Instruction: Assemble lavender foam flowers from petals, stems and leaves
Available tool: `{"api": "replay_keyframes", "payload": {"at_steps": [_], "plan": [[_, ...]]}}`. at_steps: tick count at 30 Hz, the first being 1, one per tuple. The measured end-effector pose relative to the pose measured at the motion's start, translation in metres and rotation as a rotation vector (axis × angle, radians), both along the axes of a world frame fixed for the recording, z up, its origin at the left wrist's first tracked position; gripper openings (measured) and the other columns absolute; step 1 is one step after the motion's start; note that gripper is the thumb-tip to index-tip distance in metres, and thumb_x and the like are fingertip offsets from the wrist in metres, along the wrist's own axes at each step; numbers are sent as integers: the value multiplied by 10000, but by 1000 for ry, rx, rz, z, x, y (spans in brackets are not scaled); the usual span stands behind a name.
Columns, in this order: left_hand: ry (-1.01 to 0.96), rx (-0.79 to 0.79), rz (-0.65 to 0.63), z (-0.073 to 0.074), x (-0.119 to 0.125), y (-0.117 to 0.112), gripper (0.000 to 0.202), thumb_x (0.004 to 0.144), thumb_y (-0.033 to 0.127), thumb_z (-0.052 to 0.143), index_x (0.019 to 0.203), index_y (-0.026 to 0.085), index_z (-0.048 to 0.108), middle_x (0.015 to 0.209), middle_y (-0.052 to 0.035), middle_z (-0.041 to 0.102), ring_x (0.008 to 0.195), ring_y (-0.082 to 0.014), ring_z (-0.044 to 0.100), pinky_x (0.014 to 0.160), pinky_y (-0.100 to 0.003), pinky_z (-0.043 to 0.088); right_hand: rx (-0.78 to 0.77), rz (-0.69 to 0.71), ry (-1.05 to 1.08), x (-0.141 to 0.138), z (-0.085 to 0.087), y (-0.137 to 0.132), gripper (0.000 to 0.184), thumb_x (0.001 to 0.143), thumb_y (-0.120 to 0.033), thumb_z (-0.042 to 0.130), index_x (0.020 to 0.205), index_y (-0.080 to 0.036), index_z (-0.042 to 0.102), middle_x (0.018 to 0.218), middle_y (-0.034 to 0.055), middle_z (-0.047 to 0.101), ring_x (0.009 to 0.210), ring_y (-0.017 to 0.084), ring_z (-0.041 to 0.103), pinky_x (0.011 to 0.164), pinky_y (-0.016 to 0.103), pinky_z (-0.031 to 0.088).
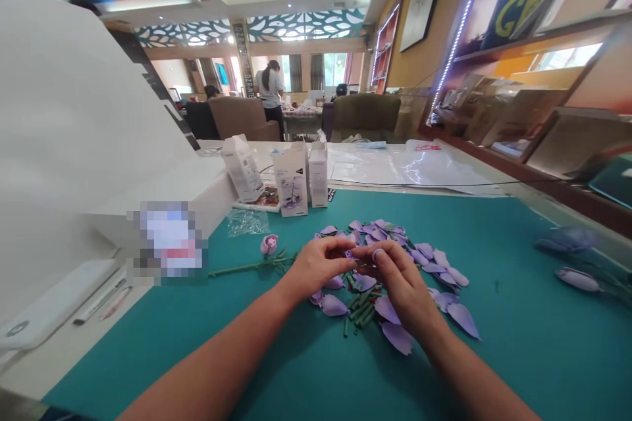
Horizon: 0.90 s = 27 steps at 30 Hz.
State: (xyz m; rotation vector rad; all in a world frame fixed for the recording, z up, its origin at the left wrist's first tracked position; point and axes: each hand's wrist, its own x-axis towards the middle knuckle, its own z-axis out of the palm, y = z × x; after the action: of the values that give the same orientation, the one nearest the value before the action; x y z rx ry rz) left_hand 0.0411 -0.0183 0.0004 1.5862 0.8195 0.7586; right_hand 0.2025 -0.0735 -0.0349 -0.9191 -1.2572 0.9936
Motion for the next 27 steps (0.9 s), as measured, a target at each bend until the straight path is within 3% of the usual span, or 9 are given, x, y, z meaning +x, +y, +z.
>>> {"api": "replay_keyframes", "payload": {"at_steps": [6,9,13,19,24,27], "plan": [[41,102,39,-11,-1,2,363,698,255,683,1036,127,659,913,-59,663,805,-172,606,678,-273,511,19,-64,-35,-4,2,-2,285,911,-484,481,940,-222,588,1040,71,662,894,186,626,812,356,525],[85,172,63,-13,-4,2,333,711,247,662,1029,150,663,897,-46,633,779,-161,570,627,-254,499,-34,-83,-59,1,-1,1,268,893,-481,519,945,-229,594,925,39,649,831,169,619,765,323,516],[116,313,86,-15,-6,2,278,702,208,679,978,175,671,882,-25,629,809,-160,568,743,-273,490,-142,-62,-69,5,-3,5,290,816,-499,620,891,-219,616,751,2,615,716,149,602,675,279,494],[167,437,39,-18,-5,0,242,765,195,643,1007,179,649,927,-29,666,819,-159,601,779,-275,483,-221,-12,-23,-3,-1,5,311,723,-496,707,819,-203,665,718,2,622,655,134,556,615,264,463],[275,596,-16,-22,-6,-2,264,862,244,532,1096,182,637,1011,-66,684,937,-198,607,857,-318,465,-244,-40,-3,-2,0,5,335,681,-502,737,801,-193,691,703,11,648,644,137,572,612,270,482],[264,494,-23,-22,-4,-3,273,908,304,447,984,180,678,892,-59,697,843,-187,626,790,-296,491,-252,-33,3,0,0,5,323,705,-488,725,839,-194,716,717,21,670,662,143,593,633,282,500]]}}
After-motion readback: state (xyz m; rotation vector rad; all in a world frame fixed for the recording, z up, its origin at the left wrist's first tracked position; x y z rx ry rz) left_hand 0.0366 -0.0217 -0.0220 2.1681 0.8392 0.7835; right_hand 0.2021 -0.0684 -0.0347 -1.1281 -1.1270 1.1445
